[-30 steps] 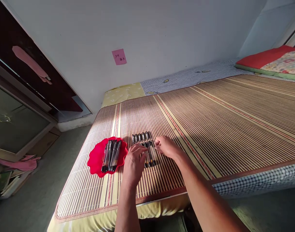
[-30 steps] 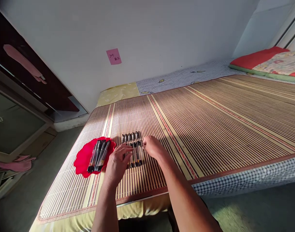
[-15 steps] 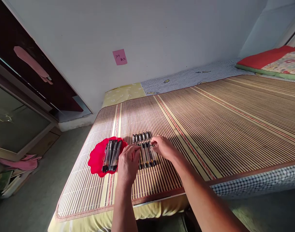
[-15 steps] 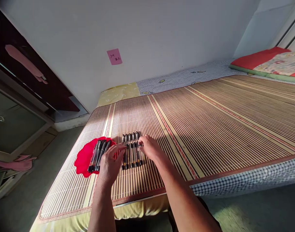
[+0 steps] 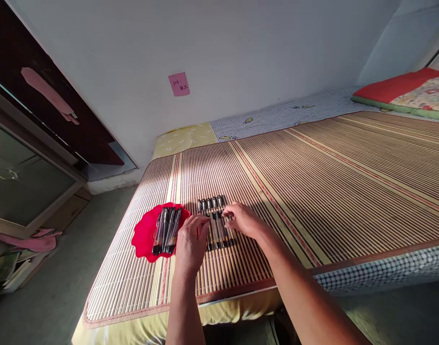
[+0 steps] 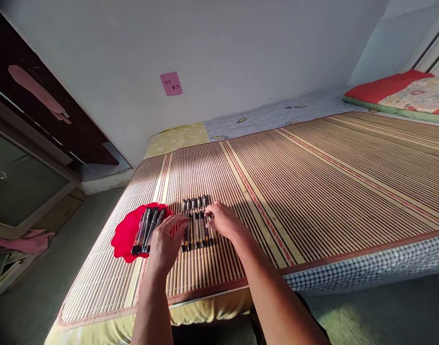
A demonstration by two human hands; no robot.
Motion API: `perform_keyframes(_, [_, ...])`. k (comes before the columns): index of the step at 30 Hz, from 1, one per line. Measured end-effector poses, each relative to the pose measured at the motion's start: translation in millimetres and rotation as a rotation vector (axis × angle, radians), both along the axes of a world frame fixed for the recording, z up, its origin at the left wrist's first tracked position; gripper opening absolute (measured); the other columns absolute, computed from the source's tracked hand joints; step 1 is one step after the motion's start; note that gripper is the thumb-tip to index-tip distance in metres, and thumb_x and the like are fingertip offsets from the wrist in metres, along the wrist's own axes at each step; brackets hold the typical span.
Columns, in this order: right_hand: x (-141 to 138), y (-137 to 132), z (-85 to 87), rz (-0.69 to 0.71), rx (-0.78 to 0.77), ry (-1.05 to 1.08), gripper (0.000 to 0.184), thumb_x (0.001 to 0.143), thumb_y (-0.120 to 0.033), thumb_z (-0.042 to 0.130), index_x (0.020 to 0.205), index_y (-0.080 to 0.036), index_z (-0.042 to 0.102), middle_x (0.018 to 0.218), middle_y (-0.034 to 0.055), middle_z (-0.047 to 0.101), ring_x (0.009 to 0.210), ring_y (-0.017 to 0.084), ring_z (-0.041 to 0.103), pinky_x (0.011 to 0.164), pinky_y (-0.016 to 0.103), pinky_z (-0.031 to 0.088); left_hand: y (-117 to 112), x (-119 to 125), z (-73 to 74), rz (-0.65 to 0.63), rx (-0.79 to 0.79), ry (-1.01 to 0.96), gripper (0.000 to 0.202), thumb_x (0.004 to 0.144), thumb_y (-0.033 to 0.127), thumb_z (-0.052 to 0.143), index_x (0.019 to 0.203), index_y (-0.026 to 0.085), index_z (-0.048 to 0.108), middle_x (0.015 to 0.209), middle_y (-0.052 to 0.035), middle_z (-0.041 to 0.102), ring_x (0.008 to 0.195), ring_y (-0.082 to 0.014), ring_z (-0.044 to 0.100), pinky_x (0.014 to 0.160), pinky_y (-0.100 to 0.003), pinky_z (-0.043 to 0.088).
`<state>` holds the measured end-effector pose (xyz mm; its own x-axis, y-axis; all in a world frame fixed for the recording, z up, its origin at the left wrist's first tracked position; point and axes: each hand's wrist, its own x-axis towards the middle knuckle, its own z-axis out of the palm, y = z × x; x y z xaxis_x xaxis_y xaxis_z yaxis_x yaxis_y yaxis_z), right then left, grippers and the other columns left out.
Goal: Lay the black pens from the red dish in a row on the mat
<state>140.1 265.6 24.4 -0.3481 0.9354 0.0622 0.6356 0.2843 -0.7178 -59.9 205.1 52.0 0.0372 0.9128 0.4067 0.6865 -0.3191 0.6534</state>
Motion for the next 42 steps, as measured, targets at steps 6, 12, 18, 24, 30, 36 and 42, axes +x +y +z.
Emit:
perform_keyframes(6, [8,5,6.4,-0.1,-0.017,0.113,0.015,0.088,-0.01,0.073,0.101,-0.016,0.077,0.1,0.0062,0.077,0.086,0.017,0.07,0.075,0.027,0.051,0,-2,-0.7,-0.011,-0.003,-0.012,0.018,0.094,0.023,0.059,0.095,0.022,0.076,0.102,-0.0058,0.079,0.101,-0.0233,0.073,0.093,-0.037,0.056])
perform_keyframes(12, [13,8,7.8,-0.168,0.002,0.096,0.013,0.086,-0.005,0.07,0.087,-0.016,0.076,0.091,0.0059,0.079,0.084,0.018,0.072,0.074,0.026,0.05,0,-6,0.4,0.013,-0.023,-0.031,0.019,0.094,0.025,0.058,0.098,0.022,0.076,0.104,-0.0068,0.078,0.104,-0.0244,0.072,0.095,-0.038,0.054])
perform_keyframes(18, [12,12,5.3,-0.207,0.023,0.134,0.009,0.089,-0.016,0.066,0.083,-0.017,0.072,0.085,0.0052,0.076,0.079,0.019,0.07,0.071,0.028,0.049,-7,9,8.2,-0.063,-0.188,-0.031,0.018,0.091,0.019,0.059,0.084,0.021,0.075,0.087,-0.0032,0.076,0.085,-0.0207,0.07,0.08,-0.033,0.052])
perform_keyframes(24, [14,11,7.9,-0.208,0.02,0.189,0.012,0.09,-0.023,0.062,0.081,-0.018,0.068,0.083,0.0046,0.073,0.076,0.019,0.068,0.068,0.029,0.048,-10,12,9.3,-0.086,-0.261,-0.071,0.016,0.088,0.019,0.06,0.085,0.021,0.076,0.086,-0.0017,0.076,0.078,-0.0185,0.069,0.075,-0.031,0.053])
perform_keyframes(30, [16,9,12.6,-0.193,0.047,0.227,0.014,0.091,-0.026,0.06,0.079,-0.019,0.066,0.082,0.0055,0.073,0.076,0.02,0.068,0.068,0.03,0.048,-6,-53,-2.2,0.567,-0.047,0.059,0.016,0.088,0.033,0.064,0.088,0.021,0.074,0.088,-0.0069,0.076,0.077,-0.026,0.07,0.07,-0.038,0.054])
perform_keyframes(36, [14,8,15.5,-0.191,0.039,0.21,0.012,0.09,-0.023,0.061,0.082,-0.019,0.068,0.084,0.0054,0.074,0.078,0.02,0.069,0.068,0.029,0.048,0,-77,-22.2,0.642,-0.135,0.288,0.017,0.083,0.037,0.07,0.088,0.02,0.07,0.081,-0.0068,0.073,0.077,-0.0292,0.069,0.061,-0.034,0.045])
perform_keyframes(42, [14,11,12.8,-0.2,0.029,0.246,0.011,0.09,-0.02,0.063,0.08,-0.018,0.069,0.082,0.005,0.074,0.078,0.019,0.068,0.069,0.029,0.047,5,-74,-21.2,0.682,-0.213,0.236,0.015,0.08,0.033,0.07,0.07,0.022,0.066,0.065,-0.0059,0.07,0.064,-0.0286,0.065,0.057,-0.033,0.038])
